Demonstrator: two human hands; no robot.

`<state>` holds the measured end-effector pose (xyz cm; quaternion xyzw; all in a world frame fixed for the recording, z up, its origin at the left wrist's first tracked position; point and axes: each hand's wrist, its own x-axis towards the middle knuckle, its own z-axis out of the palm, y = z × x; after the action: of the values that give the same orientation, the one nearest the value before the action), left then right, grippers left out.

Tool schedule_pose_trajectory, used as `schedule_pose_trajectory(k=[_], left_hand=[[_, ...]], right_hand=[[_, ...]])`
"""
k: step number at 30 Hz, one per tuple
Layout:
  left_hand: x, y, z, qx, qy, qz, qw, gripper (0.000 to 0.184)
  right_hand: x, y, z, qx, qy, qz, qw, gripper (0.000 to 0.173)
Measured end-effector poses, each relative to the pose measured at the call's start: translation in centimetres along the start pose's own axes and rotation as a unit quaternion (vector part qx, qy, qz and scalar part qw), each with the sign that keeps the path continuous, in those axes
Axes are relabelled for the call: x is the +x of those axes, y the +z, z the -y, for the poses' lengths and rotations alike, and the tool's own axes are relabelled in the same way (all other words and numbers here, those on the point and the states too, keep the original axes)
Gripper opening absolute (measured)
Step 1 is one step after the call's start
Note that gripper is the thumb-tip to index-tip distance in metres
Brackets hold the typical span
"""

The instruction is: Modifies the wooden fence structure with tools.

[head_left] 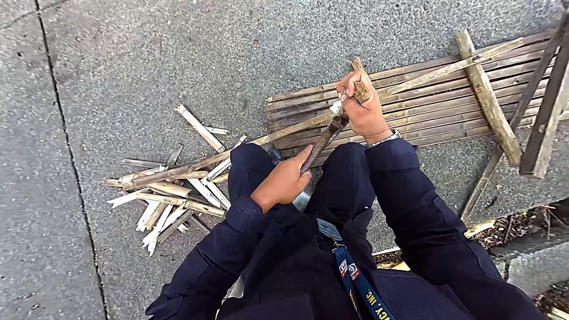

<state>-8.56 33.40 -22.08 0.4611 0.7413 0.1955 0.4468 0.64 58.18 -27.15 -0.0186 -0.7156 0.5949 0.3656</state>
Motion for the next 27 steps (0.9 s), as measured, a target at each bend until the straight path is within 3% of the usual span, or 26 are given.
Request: schedule_pose_trajectory(k=[4, 7, 9, 15, 19, 23, 27], left_hand=[[0.4, 0.3, 1.5, -0.025, -0.023, -0.008, 0.999, 0.065], [0.3, 1.0, 3.6, -0.168, -0.079, -0.003, 0.983, 0.049], [0.4, 2.0, 4.3, -0.28, -0.081, -0.002, 0.957, 0.043], [2.6, 5.8, 2.9, -0.375, -0.007, -0.17, 0.911, 0.049], [2.1, 5.6, 1.7, -0.417, 0.078, -0.212, 0.88, 0.051], [2.6, 5.2, 0.6, -0.359, 0.132, -0.228, 0.895, 0.061], [4.4, 6.2, -0.5, -0.293, 0.084, -0.27, 0.913, 0.06]], right_hand=[[-0.3, -1.3, -0.6, -0.001, -0.016, -0.043, 0.999, 0.017], [-0.7, -2.4, -1.0, -0.016, -0.016, -0.17, 0.985, 0.018], [-1.7, -2.0, 0.1, -0.01, -0.003, -0.2, 0.98, 0.018], [-6.8, 5.3, 3.8, -0.016, 0.001, -0.119, 0.993, 0.03], [-8.7, 6.6, 4.6, -0.005, 0.007, -0.101, 0.995, 0.031], [-8.7, 6.0, 4.7, -0.011, 0.0, -0.095, 0.995, 0.029], [-8.0, 5.6, 3.9, 0.015, 0.003, -0.092, 0.996, 0.027]])
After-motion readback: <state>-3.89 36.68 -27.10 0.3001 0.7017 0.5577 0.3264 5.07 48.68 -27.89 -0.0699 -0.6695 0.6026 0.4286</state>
